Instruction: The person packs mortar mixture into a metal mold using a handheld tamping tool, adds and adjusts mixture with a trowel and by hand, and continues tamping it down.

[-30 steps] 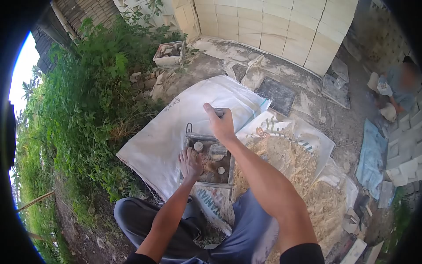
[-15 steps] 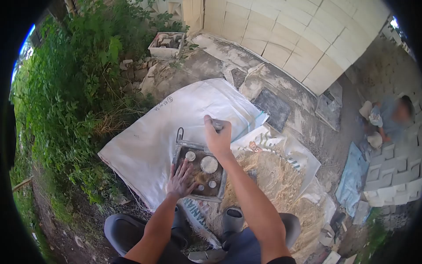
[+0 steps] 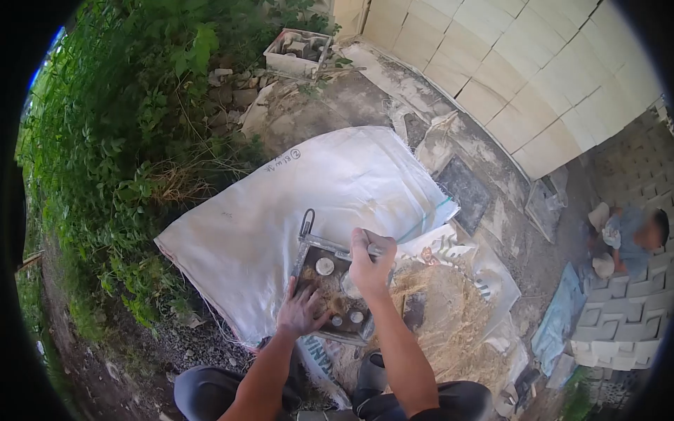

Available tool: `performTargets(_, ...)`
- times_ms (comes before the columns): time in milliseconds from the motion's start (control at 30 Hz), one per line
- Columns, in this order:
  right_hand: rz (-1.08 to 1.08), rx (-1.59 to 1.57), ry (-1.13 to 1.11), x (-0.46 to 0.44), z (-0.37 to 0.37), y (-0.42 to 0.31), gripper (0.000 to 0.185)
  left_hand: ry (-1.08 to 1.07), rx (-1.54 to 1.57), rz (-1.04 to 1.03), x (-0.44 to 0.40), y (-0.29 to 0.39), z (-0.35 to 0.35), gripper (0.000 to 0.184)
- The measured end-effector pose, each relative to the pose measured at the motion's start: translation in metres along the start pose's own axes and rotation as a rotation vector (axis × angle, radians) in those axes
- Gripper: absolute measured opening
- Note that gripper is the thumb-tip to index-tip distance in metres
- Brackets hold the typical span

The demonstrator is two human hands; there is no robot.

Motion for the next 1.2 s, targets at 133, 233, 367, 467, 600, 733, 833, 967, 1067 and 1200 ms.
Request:
performTargets(133, 0.046, 0.107, -0.133, -0.009, -0.026, 0.040, 0.041, 0.015, 0.003, 0.012, 0.001, 0.001, 0.005, 0.059)
performTargets(233, 0.042, 0.076, -0.098, -0.004, -0.027, 0.011, 0.042, 0.076, -0.002, -0.004, -0.002, -0.001, 0.003, 0.058)
performTargets(367, 0.106, 0.046, -0.105, 0.006, -0.029, 0.045, 0.037, -0.002, -0.018, 0.018, 0.003, -0.001, 0.004, 0.059)
performTargets(467, -0.036, 0.023, -0.101, -0.008, -0.034, 0.027, 0.037, -0.015, -0.022, 0.015, -0.003, 0.001, 0.000, 0.061)
performTargets(600, 0.041, -0.027, -0.065, 0.004, -0.034, 0.035, 0.037, -0.009, -0.007, 0.015, 0.001, -0.003, 0.001, 0.059)
performTargets(733, 0.075, 0.056, -0.176, -0.004, -0.052, 0.028, 0.034, 0.005, 0.011, 0.005, -0.001, 0.004, 0.007, 0.056)
performTargets(833, 0.115, 0.077, -0.183, -0.003, -0.059, -0.010, 0.032, 0.078, 0.015, -0.025, -0.003, 0.004, 0.010, 0.055)
performTargets(967, 0.149, 0.104, -0.303, -0.003, -0.070, 0.012, 0.029, 0.058, 0.008, -0.015, -0.001, 0.005, 0.011, 0.054)
performTargets(1067, 0.118, 0.168, -0.227, -0.008, -0.046, -0.007, 0.031, 0.061, 0.019, -0.023, -0.003, 0.007, 0.010, 0.055)
performTargets(1200, 0.102, 0.081, -0.186, 0.011, -0.010, 0.033, 0.036, 0.043, 0.017, -0.025, 0.006, 0.007, 0.009, 0.058)
Point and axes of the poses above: each hand's wrist, its own x-axis away from the middle knuckle, its own z-axis out of the back of the hand, y = z × x, the point moved 9 cm from there along -x, towards the middle knuckle, and after that the axes turned 5 degrees about -y, right-handed, at the moved point
